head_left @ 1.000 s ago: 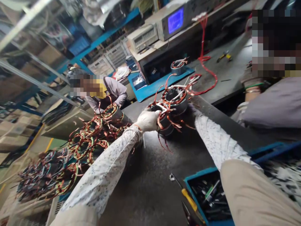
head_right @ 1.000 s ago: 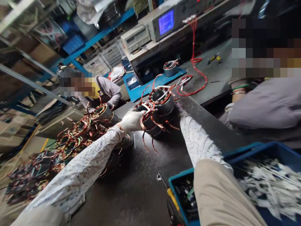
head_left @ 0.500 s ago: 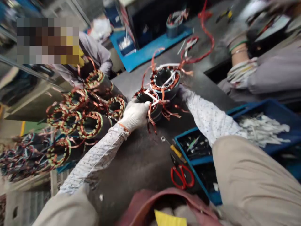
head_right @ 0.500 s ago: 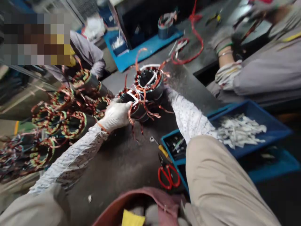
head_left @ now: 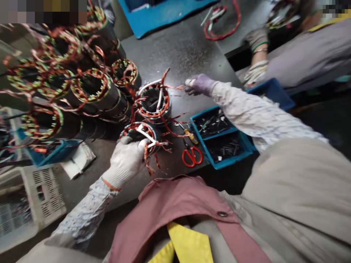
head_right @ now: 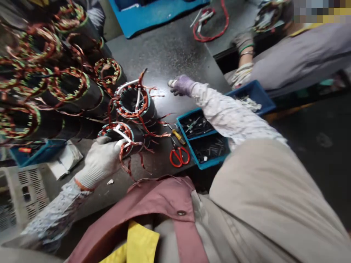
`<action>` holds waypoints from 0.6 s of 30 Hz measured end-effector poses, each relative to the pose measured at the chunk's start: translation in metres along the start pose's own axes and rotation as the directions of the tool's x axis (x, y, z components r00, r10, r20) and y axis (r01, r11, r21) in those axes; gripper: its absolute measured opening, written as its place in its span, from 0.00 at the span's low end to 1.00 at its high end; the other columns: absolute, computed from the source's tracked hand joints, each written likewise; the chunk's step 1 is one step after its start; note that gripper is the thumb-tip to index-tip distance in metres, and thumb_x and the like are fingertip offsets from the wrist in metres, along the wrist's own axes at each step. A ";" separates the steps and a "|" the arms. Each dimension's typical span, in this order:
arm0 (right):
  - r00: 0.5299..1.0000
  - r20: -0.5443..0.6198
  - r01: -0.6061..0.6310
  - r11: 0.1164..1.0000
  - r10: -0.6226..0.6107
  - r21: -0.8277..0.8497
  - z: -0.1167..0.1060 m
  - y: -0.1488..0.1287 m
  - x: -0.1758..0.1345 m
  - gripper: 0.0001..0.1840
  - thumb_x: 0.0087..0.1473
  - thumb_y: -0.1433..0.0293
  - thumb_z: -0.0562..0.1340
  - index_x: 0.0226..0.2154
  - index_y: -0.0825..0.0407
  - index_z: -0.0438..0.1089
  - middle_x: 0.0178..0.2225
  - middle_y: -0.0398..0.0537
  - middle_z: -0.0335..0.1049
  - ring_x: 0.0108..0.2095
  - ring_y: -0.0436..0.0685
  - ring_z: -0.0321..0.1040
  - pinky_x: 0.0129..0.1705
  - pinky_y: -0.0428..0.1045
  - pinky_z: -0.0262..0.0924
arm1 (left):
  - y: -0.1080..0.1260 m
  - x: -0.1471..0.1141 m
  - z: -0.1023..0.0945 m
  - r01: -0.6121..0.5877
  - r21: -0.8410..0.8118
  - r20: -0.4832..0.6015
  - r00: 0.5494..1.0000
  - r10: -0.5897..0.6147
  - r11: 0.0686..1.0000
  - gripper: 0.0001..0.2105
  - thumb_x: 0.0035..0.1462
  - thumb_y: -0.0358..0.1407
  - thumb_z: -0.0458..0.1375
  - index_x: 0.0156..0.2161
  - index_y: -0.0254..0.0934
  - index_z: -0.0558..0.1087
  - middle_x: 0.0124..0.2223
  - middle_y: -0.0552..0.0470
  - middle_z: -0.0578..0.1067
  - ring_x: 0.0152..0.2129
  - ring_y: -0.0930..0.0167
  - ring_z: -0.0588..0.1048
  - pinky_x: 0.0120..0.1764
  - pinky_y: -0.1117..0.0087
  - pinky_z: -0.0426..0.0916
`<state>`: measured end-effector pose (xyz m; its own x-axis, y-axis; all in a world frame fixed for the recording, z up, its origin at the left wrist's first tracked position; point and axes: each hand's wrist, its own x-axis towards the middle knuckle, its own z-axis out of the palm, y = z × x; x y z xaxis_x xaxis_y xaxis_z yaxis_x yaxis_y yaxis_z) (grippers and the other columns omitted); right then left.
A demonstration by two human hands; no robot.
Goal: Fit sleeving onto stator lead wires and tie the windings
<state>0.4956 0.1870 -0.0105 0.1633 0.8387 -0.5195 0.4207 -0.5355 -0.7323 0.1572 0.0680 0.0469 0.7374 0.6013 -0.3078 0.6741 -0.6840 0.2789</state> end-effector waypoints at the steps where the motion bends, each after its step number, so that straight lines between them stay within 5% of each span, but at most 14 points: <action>1: 0.999 -0.032 -0.030 0.998 0.029 -0.048 -0.018 0.003 -0.023 0.18 0.66 0.70 0.54 0.45 0.73 0.66 0.38 0.57 0.75 0.33 0.44 0.71 0.48 0.51 0.64 | 0.001 -0.011 0.004 -0.007 0.001 0.002 1.000 0.007 1.000 0.18 0.49 0.31 0.57 0.48 0.38 0.73 0.38 0.45 0.81 0.35 0.58 0.79 0.45 0.56 0.68; 4: 0.981 -0.190 -0.086 0.963 0.038 -0.255 -0.054 0.024 -0.105 0.16 0.64 0.69 0.57 0.49 0.65 0.68 0.44 0.58 0.76 0.37 0.48 0.73 0.49 0.49 0.64 | 0.007 -0.040 0.013 -0.029 0.004 0.026 0.999 0.029 1.000 0.13 0.53 0.35 0.57 0.44 0.36 0.74 0.33 0.43 0.80 0.30 0.57 0.79 0.42 0.55 0.68; 8: 0.944 -0.302 -0.311 0.653 0.130 -0.691 -0.058 0.068 -0.182 0.18 0.60 0.68 0.59 0.51 0.56 0.73 0.49 0.53 0.75 0.50 0.56 0.71 0.55 0.47 0.60 | 0.020 -0.070 0.021 -0.075 -0.038 0.008 0.997 0.075 0.996 0.12 0.57 0.37 0.53 0.43 0.36 0.74 0.33 0.43 0.80 0.31 0.57 0.79 0.42 0.55 0.67; 12: 0.939 -0.256 -0.339 0.486 0.231 -0.806 -0.048 0.091 -0.174 0.18 0.58 0.64 0.60 0.50 0.48 0.76 0.51 0.51 0.74 0.52 0.63 0.70 0.56 0.54 0.59 | 0.033 -0.087 0.028 -0.049 -0.088 0.008 0.999 0.050 0.995 0.16 0.55 0.35 0.53 0.46 0.35 0.74 0.35 0.42 0.81 0.34 0.56 0.79 0.44 0.54 0.67; 16: 0.922 -0.075 -0.192 0.279 0.380 -0.941 -0.040 0.099 -0.129 0.15 0.55 0.64 0.63 0.45 0.47 0.78 0.48 0.53 0.75 0.50 0.64 0.71 0.51 0.55 0.62 | 0.046 -0.093 0.027 0.045 -0.093 -0.027 0.998 -0.048 0.995 0.18 0.56 0.37 0.52 0.50 0.34 0.74 0.37 0.41 0.81 0.36 0.56 0.79 0.45 0.54 0.67; 18: 0.912 -0.028 -0.143 0.252 0.409 -0.957 -0.033 0.104 -0.114 0.15 0.52 0.65 0.65 0.43 0.50 0.78 0.46 0.57 0.75 0.47 0.65 0.72 0.48 0.55 0.63 | 0.052 -0.094 0.026 0.111 -0.066 -0.038 0.993 -0.114 0.992 0.20 0.55 0.40 0.53 0.51 0.32 0.73 0.37 0.40 0.81 0.36 0.56 0.79 0.47 0.53 0.67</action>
<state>0.5501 0.0392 -0.0126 0.3462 0.5490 -0.7608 0.9369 -0.1602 0.3107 0.1215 -0.0347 0.0665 0.6570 0.6904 -0.3029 0.7533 -0.5840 0.3025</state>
